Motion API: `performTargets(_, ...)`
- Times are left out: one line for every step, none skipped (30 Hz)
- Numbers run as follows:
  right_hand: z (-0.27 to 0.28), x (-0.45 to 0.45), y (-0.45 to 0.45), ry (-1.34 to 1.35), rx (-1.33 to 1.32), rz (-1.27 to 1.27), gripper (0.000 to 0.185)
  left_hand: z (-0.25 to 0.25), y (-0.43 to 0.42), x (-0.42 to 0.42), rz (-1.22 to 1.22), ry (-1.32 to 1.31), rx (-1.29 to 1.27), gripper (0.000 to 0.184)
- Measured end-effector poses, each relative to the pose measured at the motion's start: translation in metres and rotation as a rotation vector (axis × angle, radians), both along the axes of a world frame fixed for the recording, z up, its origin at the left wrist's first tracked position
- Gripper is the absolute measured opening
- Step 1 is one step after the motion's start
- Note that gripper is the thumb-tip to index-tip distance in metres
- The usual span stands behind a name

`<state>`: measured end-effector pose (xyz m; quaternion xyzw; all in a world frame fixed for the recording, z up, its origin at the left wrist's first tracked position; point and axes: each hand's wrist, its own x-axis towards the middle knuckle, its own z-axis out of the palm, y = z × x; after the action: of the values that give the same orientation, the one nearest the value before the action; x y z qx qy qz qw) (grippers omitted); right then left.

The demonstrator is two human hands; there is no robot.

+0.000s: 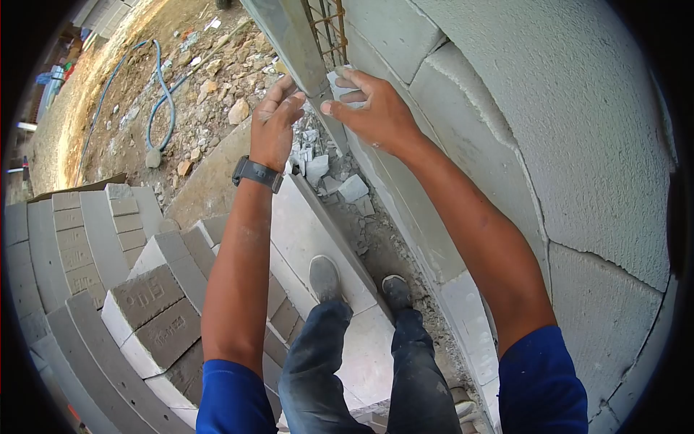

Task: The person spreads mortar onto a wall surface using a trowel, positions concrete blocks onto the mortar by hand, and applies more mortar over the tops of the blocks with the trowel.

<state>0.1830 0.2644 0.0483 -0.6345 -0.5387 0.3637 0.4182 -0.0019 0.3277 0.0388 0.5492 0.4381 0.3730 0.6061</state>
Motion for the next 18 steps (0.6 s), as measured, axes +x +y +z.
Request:
performTargets(0.000, 0.005, -0.004, 0.087, -0.011, 0.003, 0.077, 0.002, -0.001, 0.001, -0.007, 0.009, 0.021, 0.042)
performTargets(0.000, 0.010, -0.007, 0.175, -0.022, 0.007, 0.076, 0.005, -0.002, 0.001, -0.014, 0.018, 0.043, 0.043)
performTargets(-0.003, 0.016, -0.011, 0.232, -0.022, -0.011, 0.074, 0.007, -0.004, 0.001, -0.021, 0.026, 0.064, 0.045)
performTargets(-0.006, 0.022, -0.015, 0.289, -0.023, -0.031, 0.072, 0.006, -0.005, 0.001, -0.028, 0.014, 0.083, 0.047)
performTargets(-0.008, 0.030, -0.020, 0.345, -0.024, -0.052, 0.070, 0.006, -0.007, 0.001, -0.036, 0.001, 0.101, 0.049)
performTargets(-0.005, 0.038, -0.027, 0.394, -0.059, -0.072, 0.067, 0.004, -0.007, 0.000, -0.042, -0.015, 0.121, 0.051)
performTargets(0.000, 0.045, -0.038, 0.443, -0.092, -0.091, 0.065, -0.001, -0.008, -0.002, -0.045, -0.003, 0.119, 0.057)
performTargets(0.005, 0.050, -0.050, 0.494, -0.128, -0.108, 0.063, -0.006, -0.011, -0.004, -0.047, 0.011, 0.115, 0.063)
performTargets(0.006, 0.054, -0.062, 0.501, -0.158, -0.123, 0.062, -0.013, -0.016, -0.007, -0.046, 0.026, 0.114, 0.069)
performTargets(0.004, 0.056, -0.076, 0.511, -0.188, -0.132, 0.061, -0.019, -0.024, -0.009, -0.021, 0.001, 0.070, 0.078)
performTargets(0.001, 0.055, -0.090, 0.525, -0.219, -0.140, 0.059, -0.024, -0.032, -0.012, 0.002, 0.051, 0.064, 0.082)
performTargets(-0.001, 0.055, -0.105, 0.522, -0.247, -0.140, 0.058, -0.026, -0.044, -0.015, 0.028, 0.104, 0.055, 0.079)
performTargets(-0.002, 0.054, -0.122, 0.518, -0.275, -0.141, 0.058, -0.028, -0.057, -0.018, 0.055, 0.157, 0.044, 0.076)
performTargets(-0.003, 0.054, -0.137, 0.510, -0.301, -0.140, 0.057, -0.031, -0.070, -0.024, 0.086, 0.159, -0.029, 0.078)
performTargets(-0.003, 0.056, -0.153, 0.519, -0.341, -0.164, 0.056, -0.040, -0.086, -0.030, 0.121, 0.144, -0.101, 0.078)
performTargets(-0.004, 0.058, -0.169, 0.524, -0.382, -0.193, 0.056, -0.048, -0.102, -0.036, 0.153, 0.166, -0.173, 0.074)
performTargets(-0.003, 0.061, -0.184, 0.523, -0.418, -0.227, 0.055, -0.054, -0.120, -0.043, 0.145, 0.255, -0.238, 0.070)
performTargets(-0.003, 0.066, -0.200, 0.506, -0.446, -0.250, 0.054, -0.055, -0.139, -0.049, 0.109, 0.334, -0.261, 0.065)
